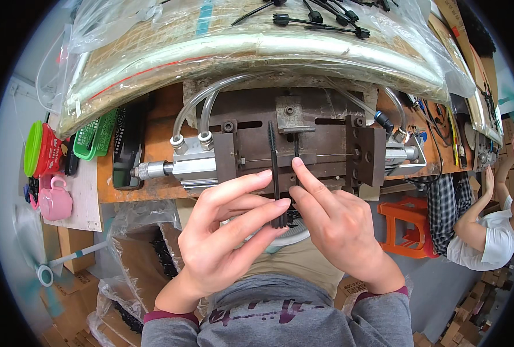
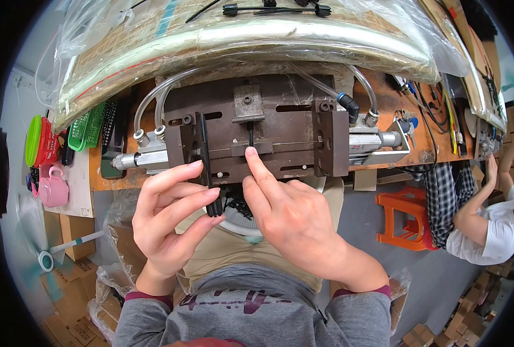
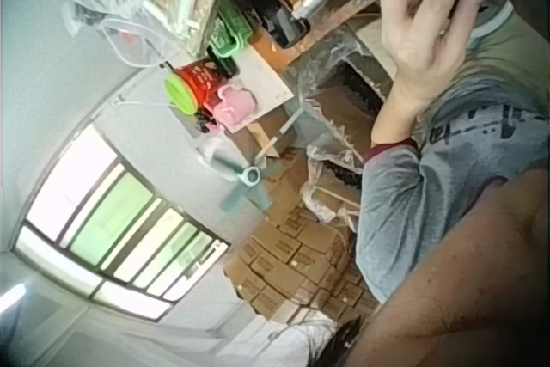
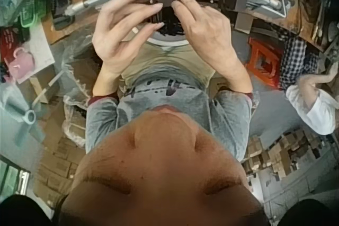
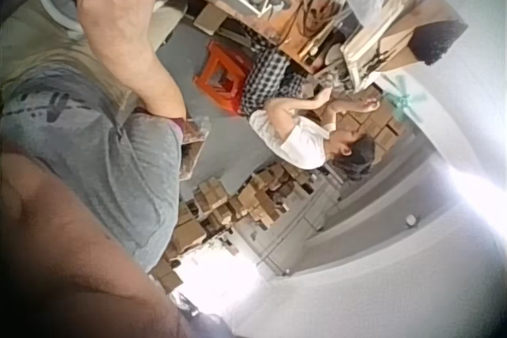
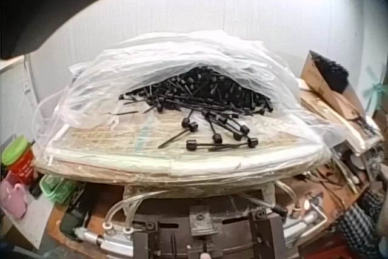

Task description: Assembling electrical cables and connectors using a workbench-mounted machine.

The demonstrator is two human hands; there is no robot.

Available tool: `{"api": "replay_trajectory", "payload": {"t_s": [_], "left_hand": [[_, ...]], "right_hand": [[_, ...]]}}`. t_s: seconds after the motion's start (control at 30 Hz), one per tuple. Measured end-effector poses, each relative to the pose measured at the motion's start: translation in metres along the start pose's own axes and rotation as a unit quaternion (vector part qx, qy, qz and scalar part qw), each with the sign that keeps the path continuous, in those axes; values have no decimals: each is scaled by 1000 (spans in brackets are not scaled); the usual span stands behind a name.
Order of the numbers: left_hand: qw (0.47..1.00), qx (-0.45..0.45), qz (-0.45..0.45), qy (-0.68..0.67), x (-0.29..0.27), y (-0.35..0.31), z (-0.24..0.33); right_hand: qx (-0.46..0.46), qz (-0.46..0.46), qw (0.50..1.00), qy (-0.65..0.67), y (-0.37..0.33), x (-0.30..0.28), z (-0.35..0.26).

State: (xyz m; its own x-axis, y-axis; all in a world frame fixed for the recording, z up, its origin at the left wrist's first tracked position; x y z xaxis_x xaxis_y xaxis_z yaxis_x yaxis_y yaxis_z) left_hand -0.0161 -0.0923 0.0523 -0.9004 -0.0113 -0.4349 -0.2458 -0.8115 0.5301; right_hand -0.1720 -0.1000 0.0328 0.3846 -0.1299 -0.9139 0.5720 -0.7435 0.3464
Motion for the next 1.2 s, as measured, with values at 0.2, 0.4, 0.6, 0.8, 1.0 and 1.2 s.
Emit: {"api": "replay_trajectory", "payload": {"t_s": [0.2, 0.4, 0.6, 0.8, 1.0, 1.2], "left_hand": [[1000, -5, 7, 0, 0, 0, -2], [996, 40, -10, 74, 10, -1, 4], [980, 43, -41, 190, 44, -2, 1], [963, 53, -67, 257, 62, 2, -3], [960, 43, -82, 263, 62, 3, -6], [962, 35, -83, 259, 61, 3, -9]], "right_hand": [[27, -28, 999, 5, 14, -13, -1], [49, 152, 984, 84, 72, -70, 60], [229, 85, 966, -86, 197, -96, 166], [244, -80, 966, -31, 245, -61, 202], [166, -196, 948, -188, 261, -50, 184], [32, -185, 940, -287, 253, -45, 157]]}}
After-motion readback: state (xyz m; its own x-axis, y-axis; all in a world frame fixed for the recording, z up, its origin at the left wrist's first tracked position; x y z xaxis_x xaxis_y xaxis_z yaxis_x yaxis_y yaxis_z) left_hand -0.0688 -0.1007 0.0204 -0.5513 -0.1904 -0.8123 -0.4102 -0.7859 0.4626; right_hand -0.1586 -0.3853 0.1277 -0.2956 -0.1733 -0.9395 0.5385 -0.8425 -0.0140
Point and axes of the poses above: each hand's wrist, its own y-axis towards the middle knuckle, its own x-axis out of the palm, z = x × y, the point moved 7 cm from there along y, towards the middle knuckle
